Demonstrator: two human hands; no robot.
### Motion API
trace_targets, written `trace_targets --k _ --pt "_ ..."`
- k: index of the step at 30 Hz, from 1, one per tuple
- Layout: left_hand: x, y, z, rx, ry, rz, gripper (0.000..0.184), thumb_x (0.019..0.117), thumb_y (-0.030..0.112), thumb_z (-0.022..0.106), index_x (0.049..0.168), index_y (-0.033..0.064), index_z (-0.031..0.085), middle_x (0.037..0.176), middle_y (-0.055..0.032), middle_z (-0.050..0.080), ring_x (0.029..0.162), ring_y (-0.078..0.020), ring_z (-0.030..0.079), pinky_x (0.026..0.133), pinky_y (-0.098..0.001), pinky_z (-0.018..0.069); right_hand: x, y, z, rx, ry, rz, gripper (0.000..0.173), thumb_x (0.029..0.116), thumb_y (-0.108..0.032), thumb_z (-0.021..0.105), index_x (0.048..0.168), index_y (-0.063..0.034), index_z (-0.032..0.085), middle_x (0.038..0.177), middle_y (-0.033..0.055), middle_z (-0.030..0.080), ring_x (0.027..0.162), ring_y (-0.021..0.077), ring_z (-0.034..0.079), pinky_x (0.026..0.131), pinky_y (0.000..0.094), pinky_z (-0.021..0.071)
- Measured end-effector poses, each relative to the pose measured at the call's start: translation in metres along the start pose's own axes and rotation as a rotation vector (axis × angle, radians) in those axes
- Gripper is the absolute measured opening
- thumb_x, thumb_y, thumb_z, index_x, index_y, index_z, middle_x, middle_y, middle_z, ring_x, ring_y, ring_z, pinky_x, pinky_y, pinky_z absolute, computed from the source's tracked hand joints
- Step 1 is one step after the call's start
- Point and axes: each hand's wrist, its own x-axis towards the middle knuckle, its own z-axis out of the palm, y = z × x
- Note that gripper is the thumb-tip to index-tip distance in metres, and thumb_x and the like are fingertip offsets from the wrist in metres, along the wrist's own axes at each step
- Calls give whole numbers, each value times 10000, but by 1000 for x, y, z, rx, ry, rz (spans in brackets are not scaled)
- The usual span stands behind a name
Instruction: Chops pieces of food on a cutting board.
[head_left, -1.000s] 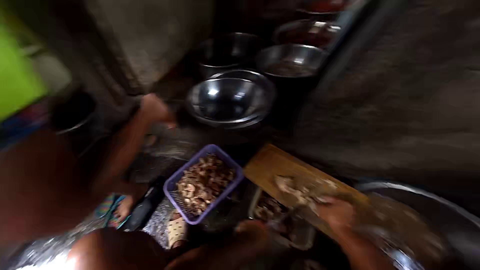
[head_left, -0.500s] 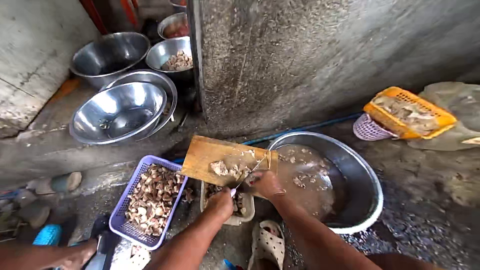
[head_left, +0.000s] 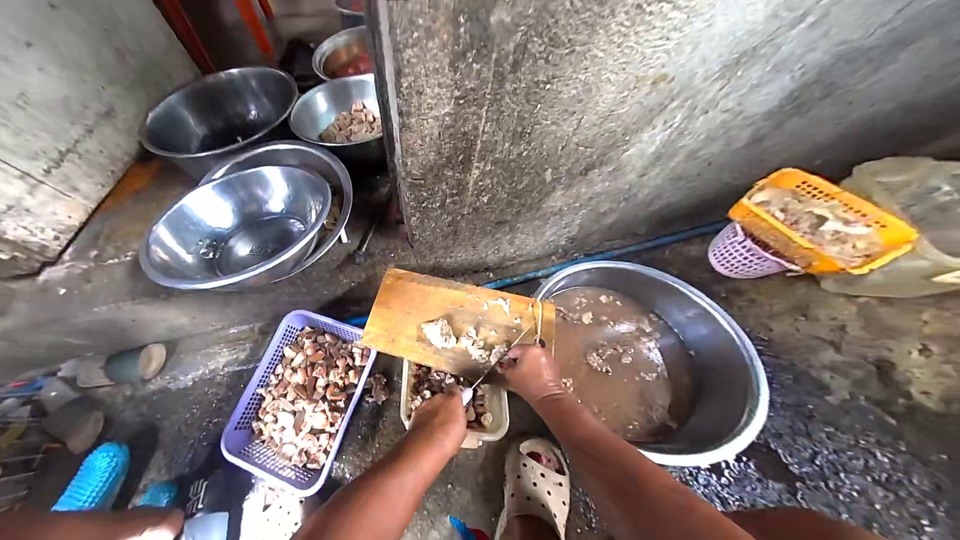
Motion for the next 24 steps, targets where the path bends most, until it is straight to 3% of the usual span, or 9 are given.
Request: trace_targets --k 5,8,9,11,14,15,18,19,24 --pt "-74 -62 4 84 -38 -100 458 1096 316 445 1472 56 458 1252 -249 662 1181 -448 643 983 -633 504 8 1 2 -15 127 -10 284 958 -110 672 1192 50 694 1264 266 670 1250 415 620 1080 562 471" --pt "-118 -80 -5 91 -78 -168 489 1097 351 446 1471 37 459 1247 -264 660 1184 -453 640 989 -622 500 20 -8 8 -53 88 -183 658 878 -24 724 1501 -22 509 1486 231 529 1424 439 435 1187 566 358" --pt "-126 -83 -9 77 -64 -198 488 1098 359 443 1464 38 466 1235 -263 667 1174 -450 648 980 -616 507 21 -16 13 -103 43 -263 683 870 -21 716 1517 -51 501 1500 204 529 1445 427 409 1204 561 331" --pt "-131 -88 -15 47 -30 -267 502 1102 377 437 1469 36 454 1213 -265 675 1151 -448 662 966 -609 518 16 -35 19 -199 -96 -360 495 939 -62 654 1430 -72 599 1452 163 588 1419 364 469 1204 523 340" --pt "-125 -92 -19 7 4 -337 512 1102 394 429 1475 43 434 1225 -249 673 1159 -426 666 973 -577 529 2 -62 21 -159 -186 -307 282 980 -69 595 1243 -11 680 1287 202 669 1264 356 610 1093 543 462" --pt "-121 -93 -21 -4 12 -337 520 1103 394 425 1486 42 423 1235 -250 668 1167 -423 663 979 -573 528 0 -70 21 -104 -119 -289 281 975 -74 604 1235 13 662 1252 222 674 1227 373 630 1064 554 479" --pt "-102 -92 -29 -33 41 -311 520 1104 389 423 1490 42 417 1257 -245 659 1174 -408 663 986 -564 529 8 -86 31 16 68 -308 473 995 -268 660 1378 0 586 1317 235 637 1249 386 614 1088 549 471" --pt "-93 -91 -31 -47 40 -295 516 1104 383 423 1491 41 418 1269 -242 654 1182 -403 659 993 -561 526 13 -91 34 16 93 -319 475 989 -296 679 1355 -4 604 1308 231 639 1250 388 607 1090 548 464" --pt "-37 -81 -39 -211 17 -163 509 1102 343 441 1492 17 431 1343 -251 607 1248 -393 615 1043 -563 494 24 -109 33 -20 47 -253 329 997 -163 635 1281 1 658 1292 220 662 1227 375 637 1065 537 493"
